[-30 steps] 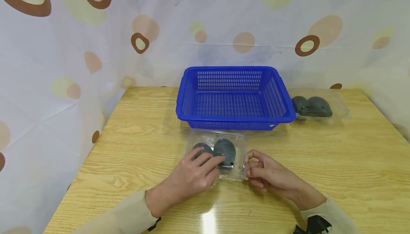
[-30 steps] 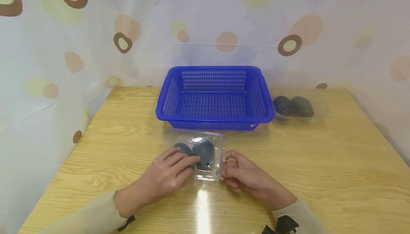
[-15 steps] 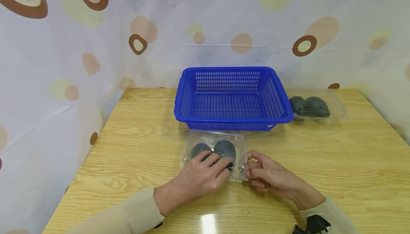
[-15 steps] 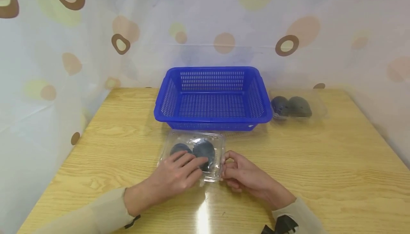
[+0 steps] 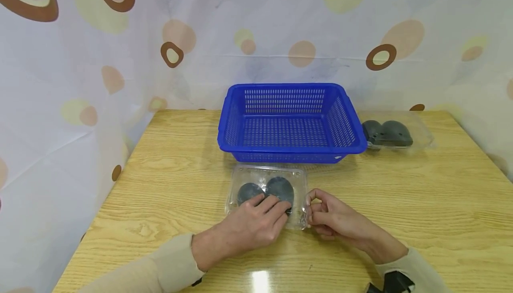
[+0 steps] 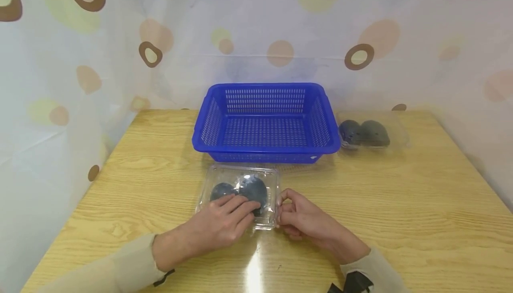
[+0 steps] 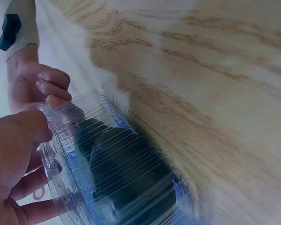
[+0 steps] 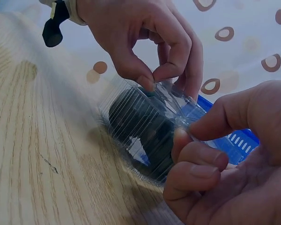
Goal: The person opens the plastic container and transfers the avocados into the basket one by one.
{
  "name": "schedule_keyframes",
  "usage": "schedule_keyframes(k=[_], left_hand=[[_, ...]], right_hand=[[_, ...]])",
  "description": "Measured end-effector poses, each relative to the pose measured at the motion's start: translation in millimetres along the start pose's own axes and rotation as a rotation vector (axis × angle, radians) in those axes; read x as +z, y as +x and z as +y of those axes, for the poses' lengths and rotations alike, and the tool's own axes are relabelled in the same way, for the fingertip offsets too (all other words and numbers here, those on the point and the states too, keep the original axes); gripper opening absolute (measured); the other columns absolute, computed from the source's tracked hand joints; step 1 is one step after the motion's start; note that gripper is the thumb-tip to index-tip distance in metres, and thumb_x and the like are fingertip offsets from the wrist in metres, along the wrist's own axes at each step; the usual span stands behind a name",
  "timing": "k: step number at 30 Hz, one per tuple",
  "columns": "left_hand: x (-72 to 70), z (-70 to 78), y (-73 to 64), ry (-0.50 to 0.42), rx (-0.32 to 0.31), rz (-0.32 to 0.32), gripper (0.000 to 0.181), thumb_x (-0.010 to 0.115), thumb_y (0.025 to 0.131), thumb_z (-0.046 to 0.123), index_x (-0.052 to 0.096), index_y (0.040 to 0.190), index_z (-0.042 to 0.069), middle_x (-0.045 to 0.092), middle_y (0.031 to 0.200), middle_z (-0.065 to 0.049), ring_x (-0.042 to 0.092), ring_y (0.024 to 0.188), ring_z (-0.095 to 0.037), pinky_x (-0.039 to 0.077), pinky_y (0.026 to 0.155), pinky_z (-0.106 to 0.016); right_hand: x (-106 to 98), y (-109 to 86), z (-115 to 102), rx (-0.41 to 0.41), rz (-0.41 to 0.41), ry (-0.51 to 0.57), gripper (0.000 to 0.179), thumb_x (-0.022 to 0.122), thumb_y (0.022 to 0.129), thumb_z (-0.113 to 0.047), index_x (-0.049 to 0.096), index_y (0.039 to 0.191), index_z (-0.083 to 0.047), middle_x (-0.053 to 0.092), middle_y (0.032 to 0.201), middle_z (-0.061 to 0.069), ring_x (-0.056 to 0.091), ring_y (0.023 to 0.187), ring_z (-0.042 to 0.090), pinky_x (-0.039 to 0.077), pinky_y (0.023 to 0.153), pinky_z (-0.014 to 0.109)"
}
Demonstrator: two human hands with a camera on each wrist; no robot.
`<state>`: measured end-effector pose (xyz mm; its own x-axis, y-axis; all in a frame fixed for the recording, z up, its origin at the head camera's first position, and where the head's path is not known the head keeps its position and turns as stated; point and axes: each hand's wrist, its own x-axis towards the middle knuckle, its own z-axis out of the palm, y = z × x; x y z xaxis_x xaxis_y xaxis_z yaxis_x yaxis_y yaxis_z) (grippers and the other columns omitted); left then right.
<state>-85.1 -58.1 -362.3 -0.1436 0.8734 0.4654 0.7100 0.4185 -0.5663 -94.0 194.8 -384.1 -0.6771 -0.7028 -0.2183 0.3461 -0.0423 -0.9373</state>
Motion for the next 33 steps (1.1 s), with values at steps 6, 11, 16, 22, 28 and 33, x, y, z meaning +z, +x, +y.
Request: schedule_keyframes(k=[6,11,16,22,28,33], left_hand=[[-1.5,0.9,-1.2,-0.007,-0.002,-0.016,0.032,0.039,0.098,0.005,0.068,0.090,0.014,0.071,0.104,0.001,0.067,0.090,-0.013,0.061,0.074,-0.026],[-2.5,1.8,-3.3,-0.011,-0.016,-0.016,0.033,0.036,0.099,0.005,0.067,0.091,0.013,0.071,0.104,0.001,0.067,0.092,-0.013,0.061,0.076,-0.027],[-2.7,3.2,-3.9,-0.026,-0.043,-0.021,0.035,0.034,0.100,0.003,0.067,0.092,0.012,0.071,0.103,0.000,0.067,0.094,-0.014,0.061,0.078,-0.027],[-3.6,5.8,-4.3,-0.043,-0.091,-0.043,0.034,0.035,0.101,0.004,0.067,0.093,0.012,0.070,0.106,0.001,0.066,0.098,-0.015,0.061,0.081,-0.028],[-1.8,6.0,0.2,-0.024,-0.095,0.029,0.032,0.038,0.099,0.004,0.065,0.083,0.015,0.070,0.097,0.004,0.066,0.088,-0.012,0.060,0.072,-0.024],[1.6,7.3,6.6,-0.067,-0.099,0.080,0.020,0.049,0.099,0.010,0.061,0.086,0.019,0.068,0.096,0.006,0.065,0.086,-0.012,0.058,0.070,-0.025]], right_hand=[[5,0.7,-1,0.006,0.004,-0.004,0.021,0.047,0.096,0.001,0.032,0.109,-0.006,0.047,0.073,-0.006,0.026,0.049,0.003,0.013,0.043,0.027],[8,1.5,-1,0.008,0.018,-0.028,0.022,0.046,0.094,0.003,0.031,0.109,-0.005,0.046,0.073,-0.005,0.025,0.049,0.004,0.014,0.043,0.026],[7,-0.1,-2,0.033,0.042,-0.059,0.024,0.049,0.094,0.002,0.032,0.110,-0.005,0.048,0.075,-0.004,0.031,0.050,0.004,0.024,0.046,0.019],[1,-5.3,-4,-0.003,-0.013,-0.080,0.026,0.053,0.098,-0.002,0.033,0.113,-0.004,0.055,0.083,-0.003,0.040,0.055,0.005,0.035,0.051,0.019],[-3,-6.7,-3,-0.039,-0.036,-0.099,0.028,0.056,0.097,-0.001,0.034,0.116,-0.002,0.059,0.087,-0.003,0.045,0.057,0.004,0.040,0.053,0.018],[-3,-4.9,-2,-0.017,-0.032,-0.071,0.027,0.054,0.096,0.000,0.035,0.115,-0.004,0.058,0.084,-0.005,0.041,0.056,0.005,0.038,0.053,0.019]])
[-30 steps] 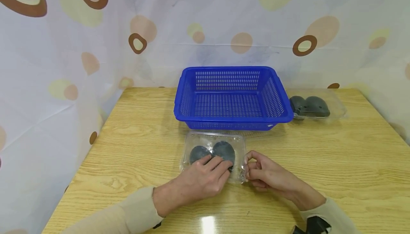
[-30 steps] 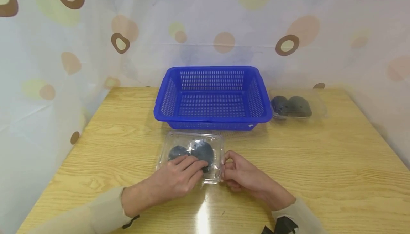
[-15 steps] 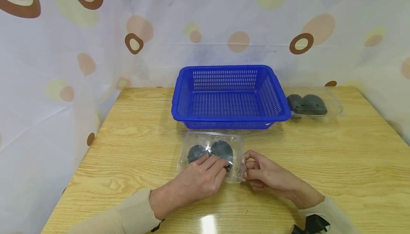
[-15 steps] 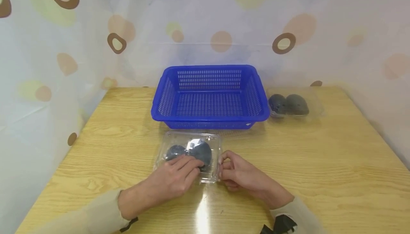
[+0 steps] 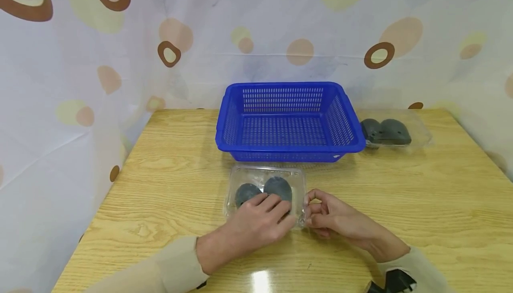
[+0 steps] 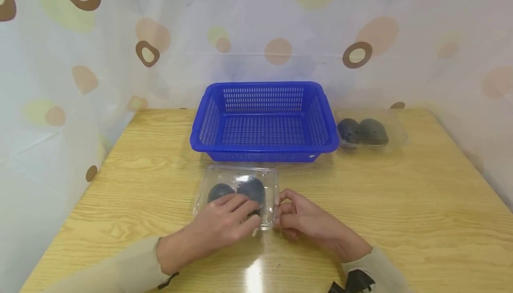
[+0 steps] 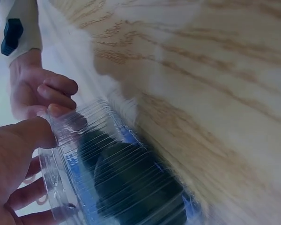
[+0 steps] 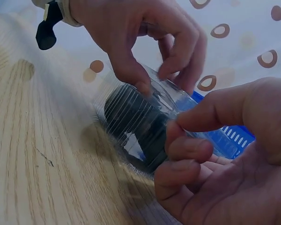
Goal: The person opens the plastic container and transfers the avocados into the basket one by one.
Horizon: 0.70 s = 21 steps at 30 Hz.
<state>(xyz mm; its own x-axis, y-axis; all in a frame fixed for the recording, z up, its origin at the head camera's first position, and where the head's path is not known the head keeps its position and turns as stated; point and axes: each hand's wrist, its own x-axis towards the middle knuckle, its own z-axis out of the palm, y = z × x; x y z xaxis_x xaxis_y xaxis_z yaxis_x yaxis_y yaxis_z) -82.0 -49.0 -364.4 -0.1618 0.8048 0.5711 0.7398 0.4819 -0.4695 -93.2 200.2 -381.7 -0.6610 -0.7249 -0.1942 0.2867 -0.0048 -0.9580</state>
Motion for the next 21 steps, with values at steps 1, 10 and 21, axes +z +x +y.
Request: schedule_keyframes(k=[1,10,21], left_hand=[[0.8,0.7,1.0,-0.012,0.005,0.004,0.017,0.051,0.099,0.011,0.061,0.088,0.019,0.068,0.099,0.006,0.065,0.088,-0.012,0.059,0.070,-0.025],[2.5,3.9,0.4,0.012,0.065,-0.027,0.027,0.045,0.103,0.015,0.070,0.114,0.015,0.073,0.112,0.002,0.070,0.100,-0.015,0.062,0.075,-0.032],[-2.1,-4.7,6.1,-0.007,0.017,0.006,0.028,0.048,0.103,0.010,0.070,0.120,0.013,0.074,0.114,0.001,0.071,0.102,-0.014,0.062,0.076,-0.028]], right_hand=[[0.0,0.3,0.2,0.006,0.001,0.007,0.026,0.053,0.096,0.000,0.035,0.114,-0.005,0.058,0.083,-0.005,0.040,0.055,0.005,0.038,0.053,0.020],[5.3,3.1,-1.2,0.017,0.058,-0.025,0.029,0.051,0.094,0.001,0.032,0.115,-0.002,0.059,0.081,-0.004,0.036,0.053,0.005,0.034,0.052,0.020],[5.9,3.0,-2.8,0.037,0.076,-0.062,0.029,0.052,0.096,-0.003,0.030,0.116,-0.001,0.054,0.075,-0.006,0.032,0.051,0.005,0.032,0.052,0.021]])
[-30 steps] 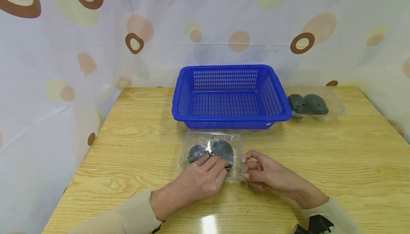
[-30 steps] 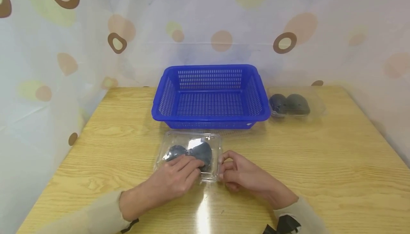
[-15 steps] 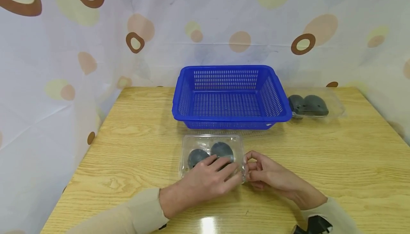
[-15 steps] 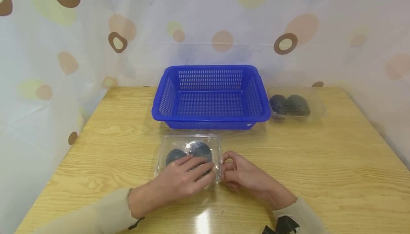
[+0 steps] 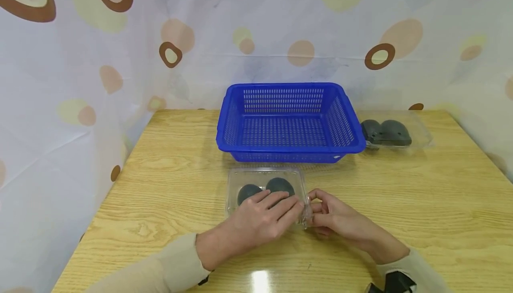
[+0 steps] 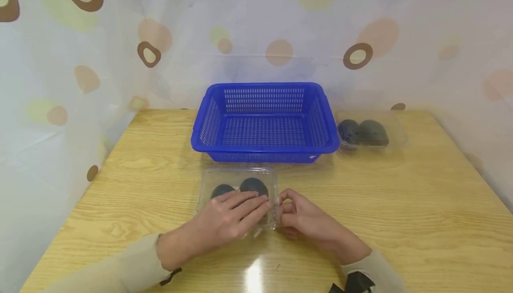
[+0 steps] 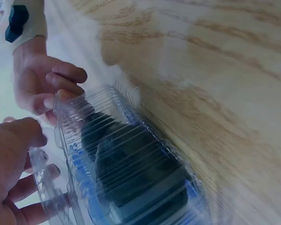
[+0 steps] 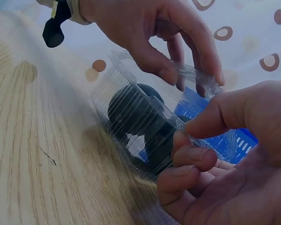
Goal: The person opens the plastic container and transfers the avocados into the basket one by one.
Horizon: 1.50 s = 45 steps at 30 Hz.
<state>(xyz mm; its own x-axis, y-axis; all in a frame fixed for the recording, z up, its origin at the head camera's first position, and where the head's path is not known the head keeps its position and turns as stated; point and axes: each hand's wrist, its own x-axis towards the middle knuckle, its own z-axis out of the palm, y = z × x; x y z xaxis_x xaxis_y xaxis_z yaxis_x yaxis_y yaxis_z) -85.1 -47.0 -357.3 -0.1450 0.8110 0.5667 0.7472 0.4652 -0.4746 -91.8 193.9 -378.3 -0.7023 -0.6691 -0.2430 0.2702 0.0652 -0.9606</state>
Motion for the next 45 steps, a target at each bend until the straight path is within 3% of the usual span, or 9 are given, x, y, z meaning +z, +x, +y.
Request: schedule_keyframes(k=[3,6,11,14,21,28,32,40,45], left_hand=[[-1.6,-1.6,-3.8,-0.009,-0.021,-0.026,0.030,0.050,0.102,0.009,0.067,0.125,0.015,0.071,0.119,-0.001,0.069,0.105,-0.016,0.062,0.077,-0.029],[-5.4,-2.2,-9.9,-0.045,-0.078,-0.107,0.034,0.058,0.096,0.009,0.063,0.130,0.017,0.068,0.126,-0.004,0.067,0.110,-0.020,0.062,0.078,-0.034],[-18.6,-3.7,-18.7,-0.088,-0.231,-0.347,0.066,0.080,0.082,0.016,0.051,0.141,0.023,0.057,0.138,-0.008,0.059,0.120,-0.030,0.060,0.083,-0.051],[-26.0,-4.3,-21.7,-0.087,-0.293,-0.466,0.077,0.083,0.078,0.014,0.047,0.145,0.026,0.053,0.142,-0.012,0.056,0.125,-0.034,0.058,0.084,-0.058],[-32.0,-5.6,-21.4,-0.082,-0.293,-0.515,0.078,0.079,0.081,0.003,0.044,0.148,0.022,0.058,0.138,-0.015,0.057,0.125,-0.037,0.059,0.081,-0.059],[-38.4,-14.8,-15.0,-0.197,-0.342,-0.619,0.072,0.071,0.088,0.003,0.039,0.150,0.019,0.056,0.141,-0.016,0.055,0.128,-0.038,0.056,0.086,-0.062],[-45.9,-28.3,-10.3,-0.267,-0.381,-0.596,0.075,0.074,0.084,0.000,0.040,0.150,0.016,0.058,0.139,-0.016,0.057,0.127,-0.035,0.055,0.089,-0.062],[-41.8,-49.9,-15.5,-0.240,-0.381,-0.299,0.058,0.072,0.080,-0.008,0.056,0.134,0.007,0.069,0.117,-0.009,0.069,0.105,-0.024,0.060,0.087,-0.035],[-41.4,-59.9,-20.5,-0.179,-0.415,-0.212,0.054,0.069,0.080,-0.004,0.059,0.133,0.005,0.070,0.112,-0.007,0.071,0.095,-0.021,0.060,0.080,-0.029]], right_hand=[[-2,-0.8,1,0.002,-0.004,-0.004,0.030,0.052,0.097,-0.004,0.030,0.117,0.000,0.055,0.075,-0.007,0.031,0.051,0.005,0.031,0.051,0.022],[-2,-1.1,0,0.004,0.010,-0.019,0.032,0.053,0.097,-0.005,0.030,0.118,0.002,0.054,0.075,-0.006,0.032,0.051,0.006,0.032,0.050,0.022],[-2,-2.4,-1,0.001,0.056,-0.056,0.034,0.056,0.095,-0.005,0.032,0.118,0.003,0.055,0.075,-0.004,0.036,0.052,0.005,0.034,0.050,0.022],[-2,-2.9,-1,-0.001,0.070,-0.074,0.033,0.056,0.095,-0.006,0.033,0.117,0.002,0.056,0.076,-0.002,0.037,0.052,0.005,0.035,0.049,0.022],[-2,-1.7,0,-0.010,0.064,-0.088,0.030,0.052,0.094,-0.001,0.031,0.116,0.001,0.053,0.074,-0.004,0.037,0.052,0.005,0.037,0.050,0.023],[1,-0.2,-1,-0.018,0.055,-0.091,0.033,0.050,0.091,0.002,0.030,0.116,0.002,0.054,0.076,-0.003,0.038,0.054,0.005,0.036,0.051,0.021],[1,-0.5,-2,-0.029,0.087,-0.113,0.034,0.053,0.091,0.001,0.032,0.118,0.004,0.054,0.077,-0.001,0.038,0.054,0.006,0.035,0.050,0.021],[0,-0.3,1,-0.015,0.072,-0.083,0.030,0.055,0.092,0.000,0.033,0.114,0.002,0.051,0.075,-0.002,0.035,0.053,0.007,0.031,0.049,0.022],[-1,0.8,2,-0.011,0.070,-0.084,0.032,0.056,0.092,-0.001,0.033,0.114,0.002,0.051,0.075,-0.003,0.036,0.054,0.007,0.031,0.049,0.023]])
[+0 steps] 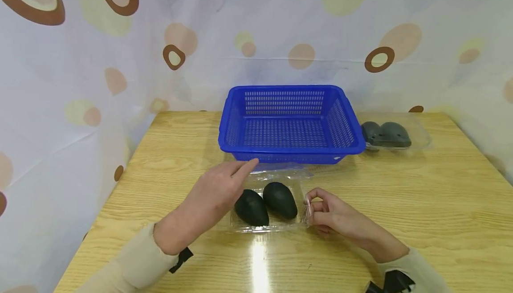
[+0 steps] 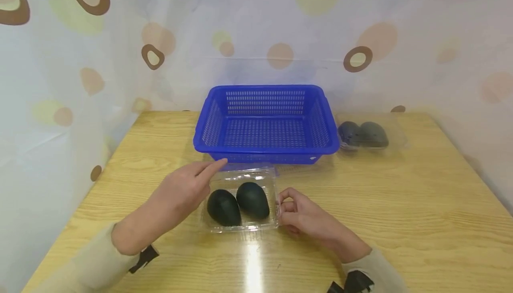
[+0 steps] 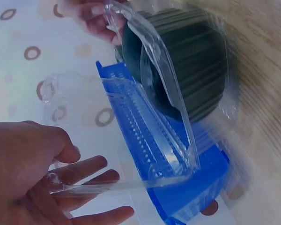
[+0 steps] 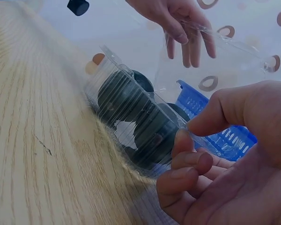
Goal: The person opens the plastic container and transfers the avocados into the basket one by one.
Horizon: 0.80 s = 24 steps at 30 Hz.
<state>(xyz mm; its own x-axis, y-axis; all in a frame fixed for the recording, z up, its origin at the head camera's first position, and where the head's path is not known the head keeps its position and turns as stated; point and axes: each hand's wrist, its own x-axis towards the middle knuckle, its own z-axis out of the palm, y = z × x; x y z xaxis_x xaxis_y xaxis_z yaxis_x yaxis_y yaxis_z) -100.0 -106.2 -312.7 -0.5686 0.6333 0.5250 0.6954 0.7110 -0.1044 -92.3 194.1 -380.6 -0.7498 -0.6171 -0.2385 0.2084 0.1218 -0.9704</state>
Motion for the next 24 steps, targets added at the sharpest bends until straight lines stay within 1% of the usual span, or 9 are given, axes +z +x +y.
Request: schedule_keyframes(k=[3,5,9,13,16,18,20,24], left_hand=[[-2.5,-6.2,-0.5,0.009,-0.021,0.050,0.053,0.066,0.081,-0.004,0.059,0.133,0.004,0.070,0.114,-0.009,0.070,0.098,-0.023,0.061,0.081,-0.031],[-3.6,-9.8,-0.5,0.016,-0.024,0.087,0.051,0.064,0.082,-0.004,0.058,0.133,0.002,0.068,0.120,-0.011,0.068,0.105,-0.025,0.059,0.088,-0.033],[-5.4,-14.6,-1.8,0.048,-0.022,0.149,0.052,0.061,0.084,0.001,0.056,0.136,0.000,0.061,0.133,-0.017,0.059,0.121,-0.031,0.051,0.105,-0.041],[-7.3,-16.5,-7.6,0.027,-0.033,0.187,0.053,0.061,0.084,0.002,0.055,0.136,0.001,0.053,0.142,-0.019,0.050,0.133,-0.035,0.041,0.114,-0.051],[-6.7,-16.9,-12.7,-0.005,-0.028,0.198,0.051,0.061,0.083,0.002,0.056,0.134,0.001,0.053,0.142,-0.020,0.049,0.134,-0.036,0.039,0.116,-0.052],[-5.0,-17.2,-16.5,-0.014,-0.024,0.193,0.051,0.061,0.082,0.002,0.056,0.133,0.001,0.054,0.140,-0.019,0.050,0.132,-0.036,0.041,0.115,-0.048],[-2.1,-17.7,-20.3,-0.020,-0.025,0.185,0.051,0.062,0.080,0.002,0.058,0.131,0.001,0.056,0.138,-0.019,0.052,0.129,-0.035,0.044,0.111,-0.044],[5.3,-19.4,-27.2,-0.076,-0.027,0.138,0.053,0.065,0.079,0.003,0.056,0.131,-0.002,0.057,0.134,-0.018,0.054,0.125,-0.032,0.048,0.107,-0.039]], right_hand=[[-1,0.4,0,0.005,0.007,-0.009,0.032,0.057,0.091,-0.001,0.034,0.114,0.001,0.050,0.074,-0.004,0.038,0.055,0.007,0.034,0.050,0.022],[-1,0.5,0,0.006,0.005,-0.007,0.031,0.057,0.092,-0.002,0.034,0.113,-0.001,0.049,0.075,-0.004,0.038,0.055,0.007,0.035,0.051,0.021],[-1,0.5,1,-0.005,-0.021,0.019,0.026,0.054,0.094,-0.003,0.035,0.112,-0.002,0.051,0.076,-0.006,0.039,0.056,0.006,0.036,0.052,0.020],[1,1.8,2,-0.007,-0.047,0.037,0.025,0.053,0.094,-0.003,0.035,0.111,-0.001,0.051,0.075,-0.007,0.039,0.056,0.006,0.036,0.052,0.020],[3,2.7,2,0.006,-0.052,0.048,0.026,0.054,0.094,-0.003,0.035,0.110,-0.002,0.050,0.074,-0.007,0.039,0.056,0.006,0.036,0.052,0.021],[5,2.9,2,0.012,-0.055,0.056,0.026,0.055,0.094,-0.003,0.035,0.110,-0.003,0.051,0.074,-0.007,0.039,0.056,0.007,0.036,0.052,0.021],[6,3.2,2,0.018,-0.057,0.059,0.026,0.056,0.093,-0.003,0.035,0.110,-0.003,0.051,0.073,-0.007,0.040,0.056,0.007,0.037,0.053,0.021],[8,3.9,3,-0.001,-0.077,0.068,0.026,0.055,0.093,-0.002,0.036,0.110,-0.003,0.053,0.074,-0.006,0.041,0.056,0.006,0.038,0.052,0.021]])
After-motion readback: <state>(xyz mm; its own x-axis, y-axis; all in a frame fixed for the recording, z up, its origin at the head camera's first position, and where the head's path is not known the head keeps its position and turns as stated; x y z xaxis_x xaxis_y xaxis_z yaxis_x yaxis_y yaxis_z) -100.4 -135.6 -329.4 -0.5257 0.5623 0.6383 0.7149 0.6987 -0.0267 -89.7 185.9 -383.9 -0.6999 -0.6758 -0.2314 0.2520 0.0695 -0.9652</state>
